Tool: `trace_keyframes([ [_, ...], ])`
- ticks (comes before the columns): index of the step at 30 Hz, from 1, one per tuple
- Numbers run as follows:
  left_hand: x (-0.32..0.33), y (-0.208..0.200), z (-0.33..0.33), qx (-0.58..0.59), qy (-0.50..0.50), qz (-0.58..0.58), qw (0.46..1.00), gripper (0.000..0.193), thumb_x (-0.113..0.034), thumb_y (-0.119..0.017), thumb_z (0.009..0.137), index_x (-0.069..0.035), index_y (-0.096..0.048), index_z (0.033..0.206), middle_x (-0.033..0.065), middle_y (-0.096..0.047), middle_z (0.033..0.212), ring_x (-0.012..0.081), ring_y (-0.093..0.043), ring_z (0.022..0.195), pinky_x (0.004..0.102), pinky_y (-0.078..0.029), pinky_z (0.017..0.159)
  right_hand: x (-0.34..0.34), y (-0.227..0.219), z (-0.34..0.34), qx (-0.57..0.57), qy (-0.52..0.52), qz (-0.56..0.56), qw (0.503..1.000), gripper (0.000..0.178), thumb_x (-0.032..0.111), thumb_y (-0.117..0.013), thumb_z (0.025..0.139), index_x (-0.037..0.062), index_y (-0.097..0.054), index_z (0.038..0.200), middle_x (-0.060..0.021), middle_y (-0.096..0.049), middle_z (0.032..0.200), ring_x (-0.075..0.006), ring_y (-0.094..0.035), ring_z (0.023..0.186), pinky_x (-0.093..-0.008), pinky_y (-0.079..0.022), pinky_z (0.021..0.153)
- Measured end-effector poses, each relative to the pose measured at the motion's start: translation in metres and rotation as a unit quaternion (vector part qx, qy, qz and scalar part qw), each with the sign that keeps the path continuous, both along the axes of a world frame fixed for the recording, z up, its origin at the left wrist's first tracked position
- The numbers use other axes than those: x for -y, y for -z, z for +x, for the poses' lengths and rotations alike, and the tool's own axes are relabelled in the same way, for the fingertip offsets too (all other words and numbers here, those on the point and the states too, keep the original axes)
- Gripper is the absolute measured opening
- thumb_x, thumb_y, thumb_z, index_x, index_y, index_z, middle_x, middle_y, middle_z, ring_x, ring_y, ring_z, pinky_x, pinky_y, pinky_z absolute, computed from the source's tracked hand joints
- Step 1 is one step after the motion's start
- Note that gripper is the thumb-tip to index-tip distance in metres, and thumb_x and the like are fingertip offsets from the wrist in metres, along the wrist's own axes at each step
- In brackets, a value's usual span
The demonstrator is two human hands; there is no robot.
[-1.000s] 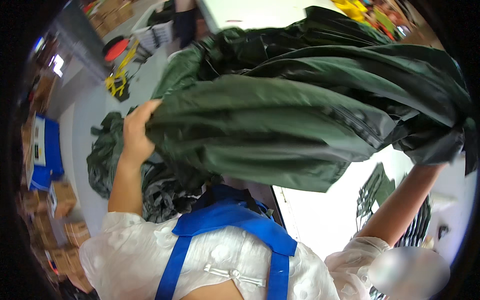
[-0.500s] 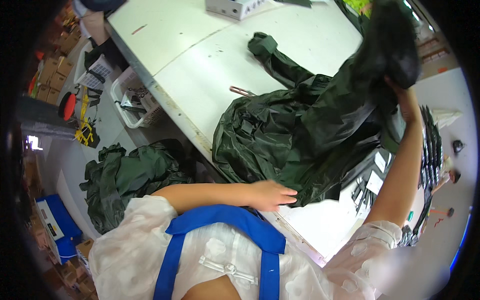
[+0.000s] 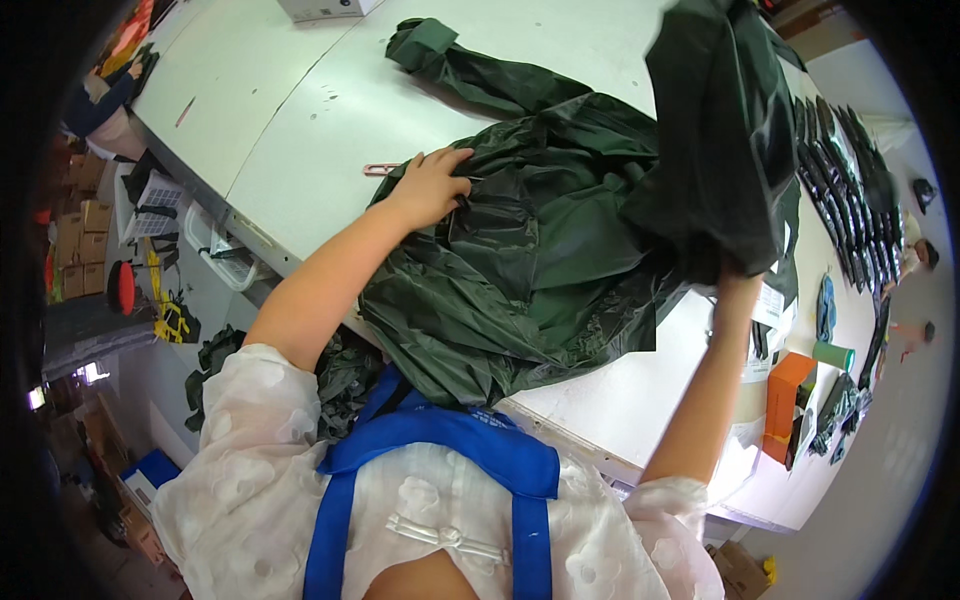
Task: The person folds a green jacket on a white table, aligns edges, and places it into a plastic packaging bag. They then retrieve another jacket from a pile and begin folding it.
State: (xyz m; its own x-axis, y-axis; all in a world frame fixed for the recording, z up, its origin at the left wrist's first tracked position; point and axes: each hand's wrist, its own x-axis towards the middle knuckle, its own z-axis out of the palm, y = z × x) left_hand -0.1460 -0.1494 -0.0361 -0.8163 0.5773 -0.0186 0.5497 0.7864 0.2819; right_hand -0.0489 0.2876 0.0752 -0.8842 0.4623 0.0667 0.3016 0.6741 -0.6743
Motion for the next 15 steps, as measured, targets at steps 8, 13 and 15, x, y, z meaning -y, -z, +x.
trace_keyframes([
  [8,0.100,-0.017,0.024,0.485,-0.143,0.757,0.414,0.034,-0.017,-0.057,0.077,-0.001,-0.060,0.106,0.0140,-0.060,0.118,0.0258,-0.056,0.112,0.0391,-0.043,0.099,0.107,0.185,0.117,-0.039,0.173,-0.003,0.984,0.058,0.014,-0.063,0.084,0.0024,-0.040,0.136,-0.0142,-0.045,0.139,-0.0288,-0.042,0.129,-0.0389,-0.033,0.107],
  [13,0.124,0.002,0.075,0.559,-0.073,0.599,0.569,0.039,-0.008,-0.062,0.085,0.007,-0.055,0.121,0.0133,-0.065,0.106,0.0203,-0.064,0.093,0.0307,-0.049,0.087,0.096,0.102,0.079,-0.304,0.134,-0.442,0.833,0.060,0.046,-0.045,0.093,0.0075,-0.039,0.139,-0.0129,-0.043,0.142,-0.0302,-0.041,0.130,-0.0425,-0.033,0.109],
  [15,0.128,-0.019,0.090,0.480,-0.007,0.491,0.727,0.036,0.004,-0.055,0.079,0.002,-0.059,0.115,0.0140,-0.065,0.108,0.0250,-0.056,0.113,0.0378,-0.043,0.098,0.105,0.001,0.047,-0.367,0.120,-0.423,0.820,0.065,0.051,-0.038,0.094,0.0082,-0.035,0.142,-0.0125,-0.043,0.141,-0.0307,-0.041,0.130,-0.0466,-0.032,0.109],
])
